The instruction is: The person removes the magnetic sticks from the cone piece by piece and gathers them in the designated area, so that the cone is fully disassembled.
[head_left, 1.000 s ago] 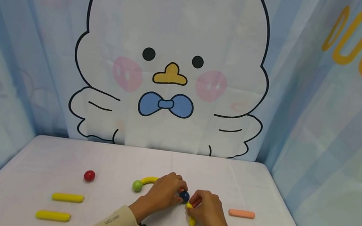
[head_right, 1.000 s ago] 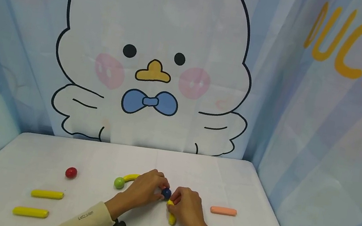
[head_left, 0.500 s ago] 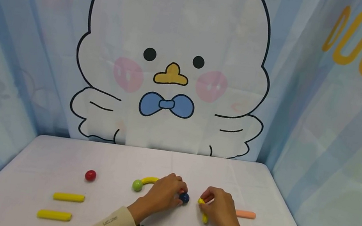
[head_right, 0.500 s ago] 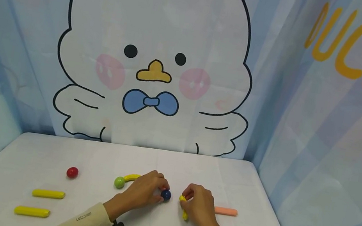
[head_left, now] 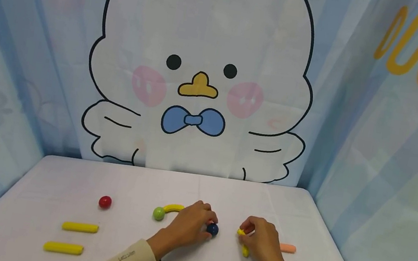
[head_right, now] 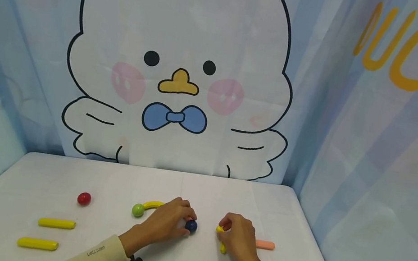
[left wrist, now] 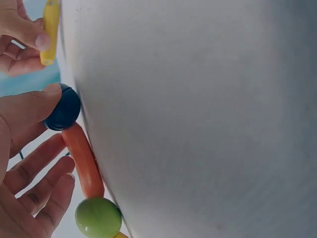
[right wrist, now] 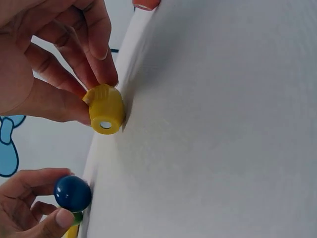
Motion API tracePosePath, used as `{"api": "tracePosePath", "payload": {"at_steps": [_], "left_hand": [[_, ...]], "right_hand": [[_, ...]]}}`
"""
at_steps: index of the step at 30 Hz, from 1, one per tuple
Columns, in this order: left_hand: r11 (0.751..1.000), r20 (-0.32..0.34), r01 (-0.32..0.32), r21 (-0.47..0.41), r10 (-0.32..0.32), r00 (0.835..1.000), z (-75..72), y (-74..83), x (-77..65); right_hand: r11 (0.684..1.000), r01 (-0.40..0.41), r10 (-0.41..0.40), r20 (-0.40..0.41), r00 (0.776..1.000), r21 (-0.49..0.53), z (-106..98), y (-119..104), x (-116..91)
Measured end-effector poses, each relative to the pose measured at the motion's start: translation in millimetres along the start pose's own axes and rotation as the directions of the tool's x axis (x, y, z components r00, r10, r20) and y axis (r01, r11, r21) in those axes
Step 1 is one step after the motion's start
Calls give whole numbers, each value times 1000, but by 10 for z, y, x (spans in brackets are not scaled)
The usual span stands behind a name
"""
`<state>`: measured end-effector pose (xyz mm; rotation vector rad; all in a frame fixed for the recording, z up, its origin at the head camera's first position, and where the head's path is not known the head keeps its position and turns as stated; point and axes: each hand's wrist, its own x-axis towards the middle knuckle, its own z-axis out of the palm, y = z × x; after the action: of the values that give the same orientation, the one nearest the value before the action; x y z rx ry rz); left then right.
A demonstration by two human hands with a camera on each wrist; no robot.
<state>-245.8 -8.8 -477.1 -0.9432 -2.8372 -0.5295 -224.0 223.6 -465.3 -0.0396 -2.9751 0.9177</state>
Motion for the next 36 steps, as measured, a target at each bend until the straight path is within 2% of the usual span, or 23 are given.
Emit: {"api": "tracePosePath", "payload": {"at_steps": [5,16,25,36], "left_hand": [[1000,0,5,4,-5,1000,3,8,1],[999,2,32,-3,-32,999,8,17,-3],[998,4,57,41,-57,998,7,18,-11],[996,1,51,71,-51,999,13,15,-20]], "right_hand": [[1000,-7,7,9,1000,-12,27,29,5],[998,40,-41,-14,999,-57,52,51,16],[997,43,-46,-47,998,-70,48,20,-1],[995,59,-63,-51,997,-83,46,-4,-12]]}}
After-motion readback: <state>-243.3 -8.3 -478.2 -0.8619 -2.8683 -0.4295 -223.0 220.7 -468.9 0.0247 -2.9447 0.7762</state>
